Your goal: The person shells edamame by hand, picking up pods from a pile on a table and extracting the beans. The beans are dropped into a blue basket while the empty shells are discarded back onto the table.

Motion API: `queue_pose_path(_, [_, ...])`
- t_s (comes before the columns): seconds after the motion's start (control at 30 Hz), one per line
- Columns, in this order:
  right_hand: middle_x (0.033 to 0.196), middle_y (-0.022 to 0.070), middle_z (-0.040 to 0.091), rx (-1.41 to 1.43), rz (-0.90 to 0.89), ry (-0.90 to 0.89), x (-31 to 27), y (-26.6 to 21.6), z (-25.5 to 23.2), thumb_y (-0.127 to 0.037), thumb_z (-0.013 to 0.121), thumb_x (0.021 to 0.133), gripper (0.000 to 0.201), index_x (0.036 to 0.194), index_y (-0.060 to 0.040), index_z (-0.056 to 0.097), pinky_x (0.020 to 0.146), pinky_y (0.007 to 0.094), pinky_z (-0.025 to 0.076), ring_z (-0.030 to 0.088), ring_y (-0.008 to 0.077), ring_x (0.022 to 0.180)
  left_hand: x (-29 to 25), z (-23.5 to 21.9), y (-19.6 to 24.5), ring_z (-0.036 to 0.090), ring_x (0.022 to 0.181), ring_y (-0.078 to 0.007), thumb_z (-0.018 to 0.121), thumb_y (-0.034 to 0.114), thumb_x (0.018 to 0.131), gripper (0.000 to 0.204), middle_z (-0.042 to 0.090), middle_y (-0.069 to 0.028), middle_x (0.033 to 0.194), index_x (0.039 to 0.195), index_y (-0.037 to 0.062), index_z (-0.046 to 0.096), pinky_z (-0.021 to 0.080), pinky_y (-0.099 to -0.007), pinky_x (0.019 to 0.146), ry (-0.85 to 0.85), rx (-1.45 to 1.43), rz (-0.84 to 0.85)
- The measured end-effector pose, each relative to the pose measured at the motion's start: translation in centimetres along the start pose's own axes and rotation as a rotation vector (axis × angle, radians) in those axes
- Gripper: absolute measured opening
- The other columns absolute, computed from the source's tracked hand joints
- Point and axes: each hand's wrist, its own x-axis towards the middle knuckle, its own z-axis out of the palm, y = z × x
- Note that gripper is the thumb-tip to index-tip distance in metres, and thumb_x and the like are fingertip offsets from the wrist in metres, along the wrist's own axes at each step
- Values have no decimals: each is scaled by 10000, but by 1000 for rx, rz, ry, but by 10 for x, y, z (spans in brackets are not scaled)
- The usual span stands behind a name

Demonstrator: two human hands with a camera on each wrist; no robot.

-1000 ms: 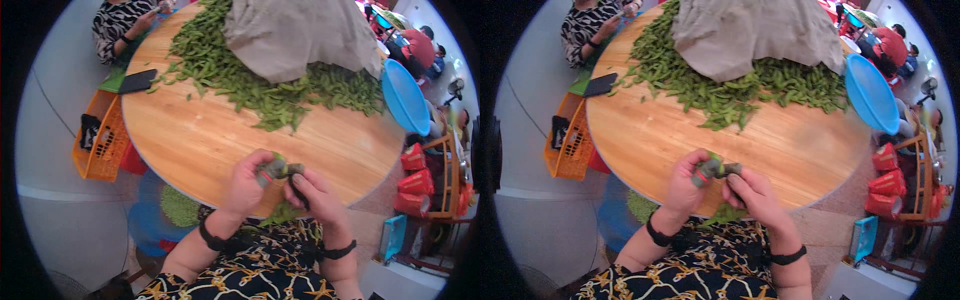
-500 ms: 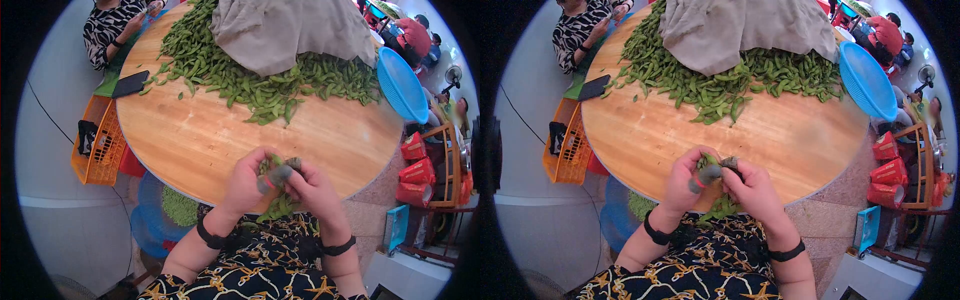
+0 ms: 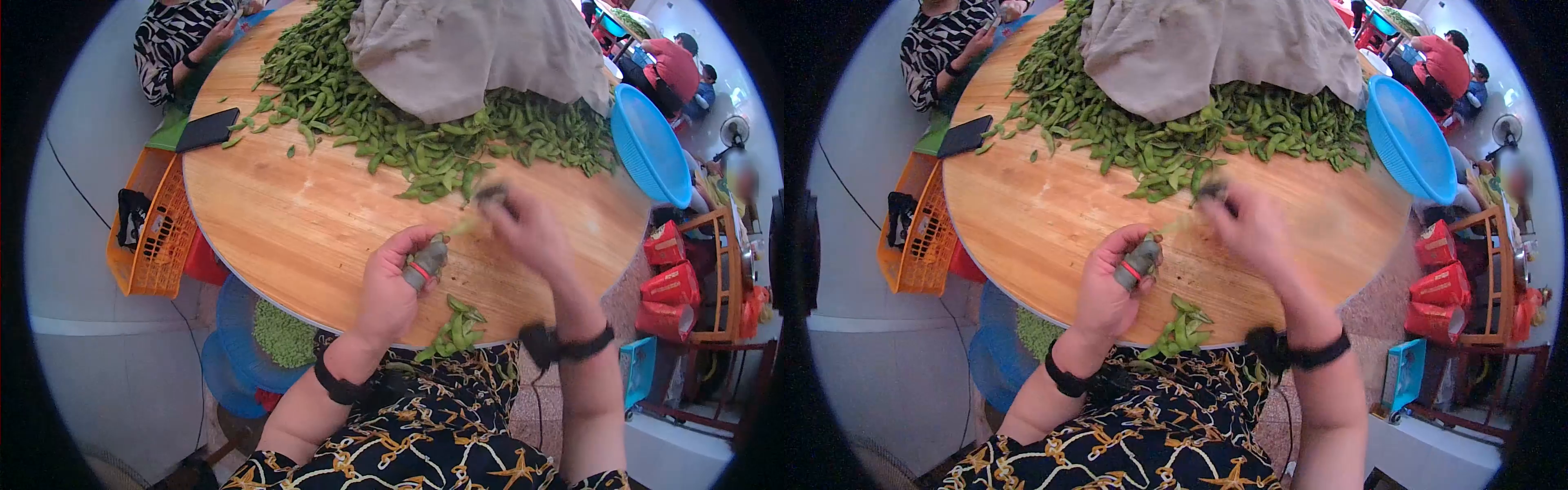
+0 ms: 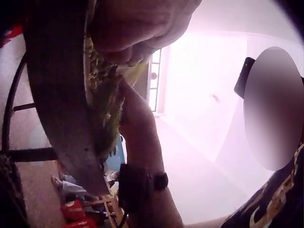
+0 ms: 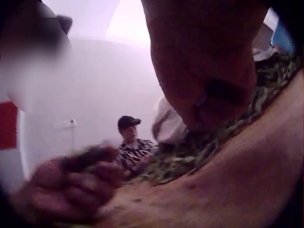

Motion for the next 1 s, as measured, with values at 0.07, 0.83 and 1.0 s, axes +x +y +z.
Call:
queue_pose_path(0.07, [685, 163, 607, -314, -192, 250, 35, 14, -10, -180, 561, 806, 166, 842, -19, 556, 568, 401, 467, 597, 309, 611, 1, 0, -2, 512, 693, -49, 523, 3, 825, 215, 574, -10, 894, 1030, 48, 569, 385, -168, 521, 0, -52, -9])
queue_pose_path(0.83, [569, -2, 517, 437, 247, 55, -5, 17, -21, -183, 593, 783, 149, 727, -48, 563, 416, 220, 353, 463, 77, 462, -3, 1, 9, 536, 687, -84, 615, 67, 794, 164, 601, -15, 798, 949, 18, 633, 417, -207, 616, -78, 198, -120])
queue_pose_path(1.0, [568, -16, 500, 401, 247, 59, -22, 12, -25, -177, 598, 788, 155, 726, -39, 564, 410, 193, 328, 433, 43, 467, -23, -8, 51, 556, 686, -157, 671, 60, 717, 133, 601, -49, 762, 847, 38, 653, 427, -293, 582, -363, 878, 212])
